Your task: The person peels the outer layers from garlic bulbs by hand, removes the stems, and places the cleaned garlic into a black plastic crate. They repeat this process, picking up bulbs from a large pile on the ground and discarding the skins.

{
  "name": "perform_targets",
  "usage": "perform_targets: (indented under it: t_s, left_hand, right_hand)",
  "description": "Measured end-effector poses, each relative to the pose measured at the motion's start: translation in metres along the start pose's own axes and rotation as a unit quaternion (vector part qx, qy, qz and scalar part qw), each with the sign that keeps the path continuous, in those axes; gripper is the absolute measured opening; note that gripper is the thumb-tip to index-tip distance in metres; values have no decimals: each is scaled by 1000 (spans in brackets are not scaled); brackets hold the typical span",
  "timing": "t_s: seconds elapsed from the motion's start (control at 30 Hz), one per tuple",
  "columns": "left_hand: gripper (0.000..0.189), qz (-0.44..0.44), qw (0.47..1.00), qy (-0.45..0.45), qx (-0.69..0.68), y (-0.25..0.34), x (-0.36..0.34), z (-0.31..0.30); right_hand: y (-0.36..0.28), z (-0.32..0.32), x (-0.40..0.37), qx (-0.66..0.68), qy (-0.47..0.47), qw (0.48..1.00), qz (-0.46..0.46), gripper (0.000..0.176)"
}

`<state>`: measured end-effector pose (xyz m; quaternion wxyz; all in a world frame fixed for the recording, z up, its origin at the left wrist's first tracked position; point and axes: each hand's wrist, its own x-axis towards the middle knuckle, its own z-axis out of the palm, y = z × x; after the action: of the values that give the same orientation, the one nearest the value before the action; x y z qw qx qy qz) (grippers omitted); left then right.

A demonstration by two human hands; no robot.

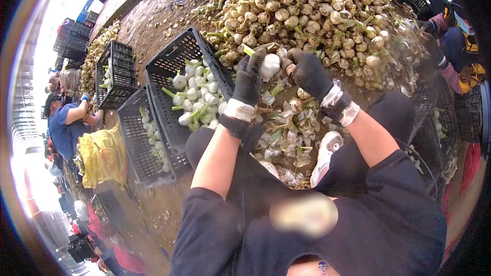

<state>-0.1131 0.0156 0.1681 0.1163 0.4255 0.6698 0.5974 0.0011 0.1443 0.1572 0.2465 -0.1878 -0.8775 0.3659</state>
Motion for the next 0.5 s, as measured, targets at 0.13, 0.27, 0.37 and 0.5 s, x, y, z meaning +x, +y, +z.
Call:
perform_targets:
  t_s: [0.13,0.27,0.37,0.5]
  left_hand:
    - [28,10,999,-31,33,-41,8,-11]
    - [30,86,967,4,240,-29,9,-18]
    - [52,74,990,11,118,-29,5,-16]
    - [59,38,999,-27,11,-24,2,-4]
  right_hand:
    - [33,35,-34,68,-107,991,38,22]
    - [19,28,-51,35,-191,971,-142,38]
    - [-10,6,-18,195,-152,969,-22,45]
    - [-12,1,-7,269,-160,934,169,33]
